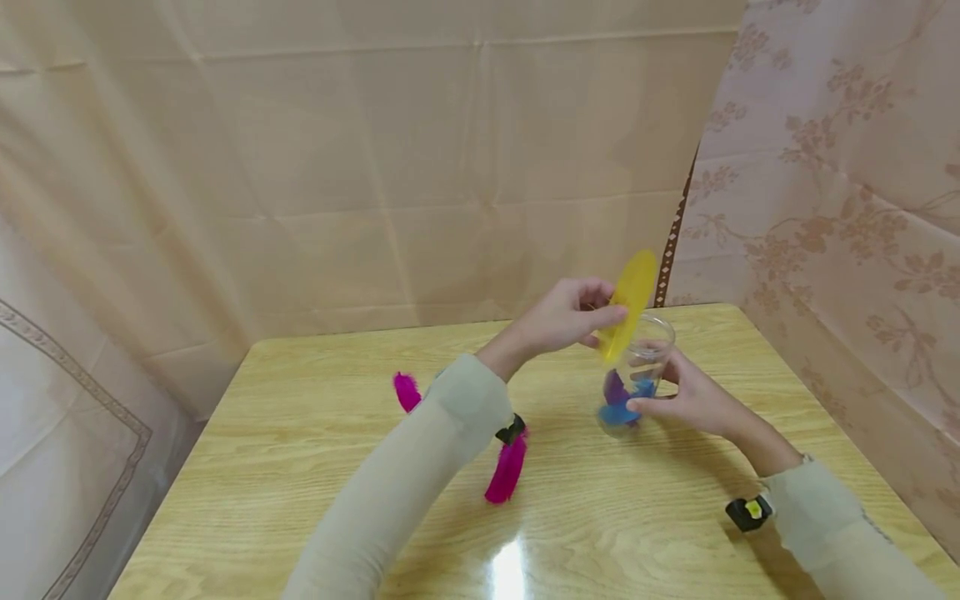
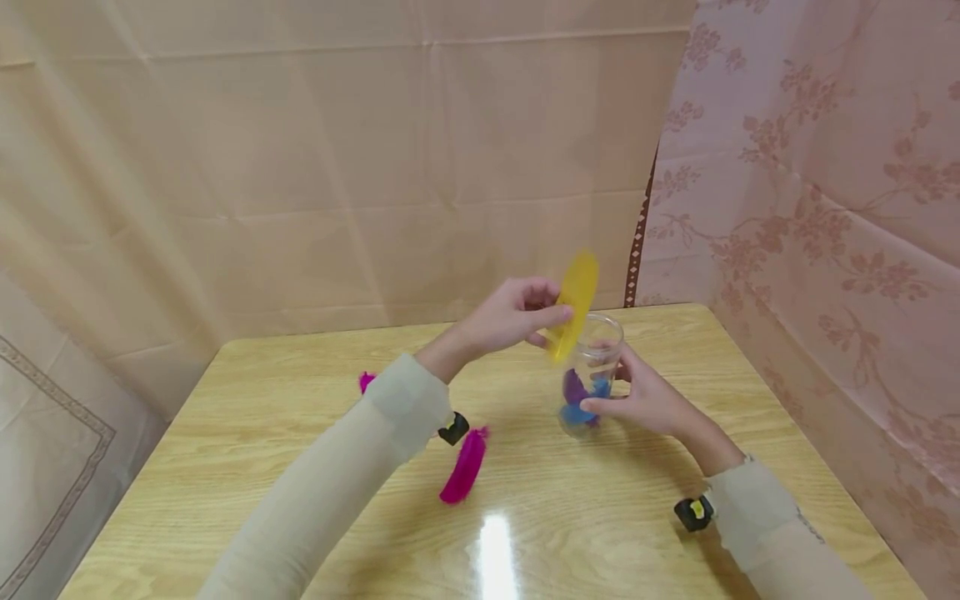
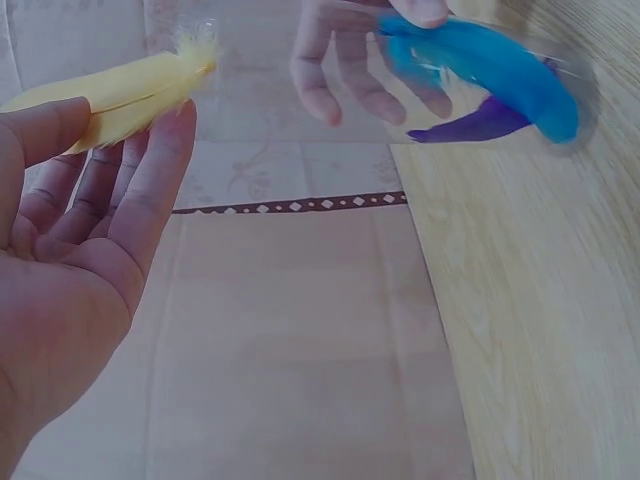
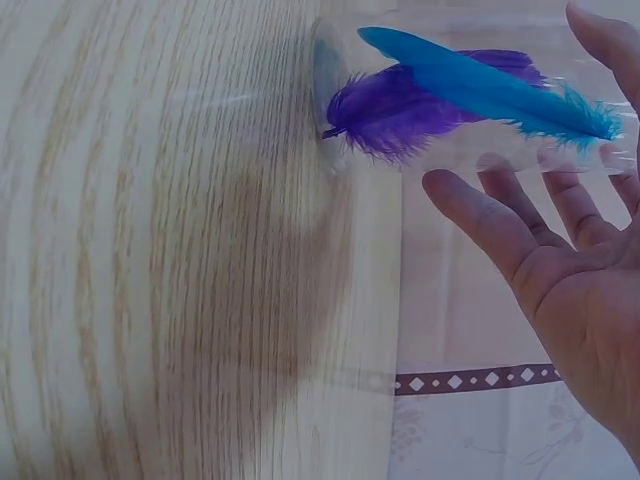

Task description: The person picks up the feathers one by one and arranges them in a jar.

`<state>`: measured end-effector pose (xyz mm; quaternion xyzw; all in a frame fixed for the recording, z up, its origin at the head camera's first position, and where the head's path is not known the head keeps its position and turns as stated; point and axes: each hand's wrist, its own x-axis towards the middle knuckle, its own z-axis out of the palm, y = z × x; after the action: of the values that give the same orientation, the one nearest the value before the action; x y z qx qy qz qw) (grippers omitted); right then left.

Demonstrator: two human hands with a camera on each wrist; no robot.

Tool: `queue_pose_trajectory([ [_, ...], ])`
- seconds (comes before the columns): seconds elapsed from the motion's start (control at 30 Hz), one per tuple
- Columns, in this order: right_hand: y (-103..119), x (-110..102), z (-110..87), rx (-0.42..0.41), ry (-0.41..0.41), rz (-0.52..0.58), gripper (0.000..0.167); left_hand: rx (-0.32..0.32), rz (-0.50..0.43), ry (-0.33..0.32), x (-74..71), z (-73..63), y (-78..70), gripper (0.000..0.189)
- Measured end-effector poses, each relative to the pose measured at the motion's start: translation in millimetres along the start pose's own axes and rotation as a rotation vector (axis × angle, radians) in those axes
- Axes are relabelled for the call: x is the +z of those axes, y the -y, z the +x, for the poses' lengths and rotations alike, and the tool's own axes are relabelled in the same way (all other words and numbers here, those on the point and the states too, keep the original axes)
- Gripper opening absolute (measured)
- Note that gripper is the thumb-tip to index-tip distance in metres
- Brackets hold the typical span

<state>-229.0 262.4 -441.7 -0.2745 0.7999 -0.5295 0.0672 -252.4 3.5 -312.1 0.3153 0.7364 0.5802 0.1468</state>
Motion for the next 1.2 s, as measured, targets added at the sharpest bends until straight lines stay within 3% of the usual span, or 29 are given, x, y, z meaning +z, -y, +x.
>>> queue_pose_trajectory([
  [0.43, -1, 1, -2.6, 0.049, -0.016, -0.021, 0.082, 0.068, -0.038, -0.036, 8.6, 11.7, -12.5, 0.019],
  [0.83, -2, 1, -2.5, 0.031, -0.011, 0.007, 0.079, 0.171, -0.028, -0.105, 13.0, 19.1, -16.4, 0.018],
  [1.2, -1, -1, -2.7, 0.037, -0.005, -0.002, 0.084, 0.168, 0.072, -0.059, 17.8, 21.6, -13.1, 0.016],
])
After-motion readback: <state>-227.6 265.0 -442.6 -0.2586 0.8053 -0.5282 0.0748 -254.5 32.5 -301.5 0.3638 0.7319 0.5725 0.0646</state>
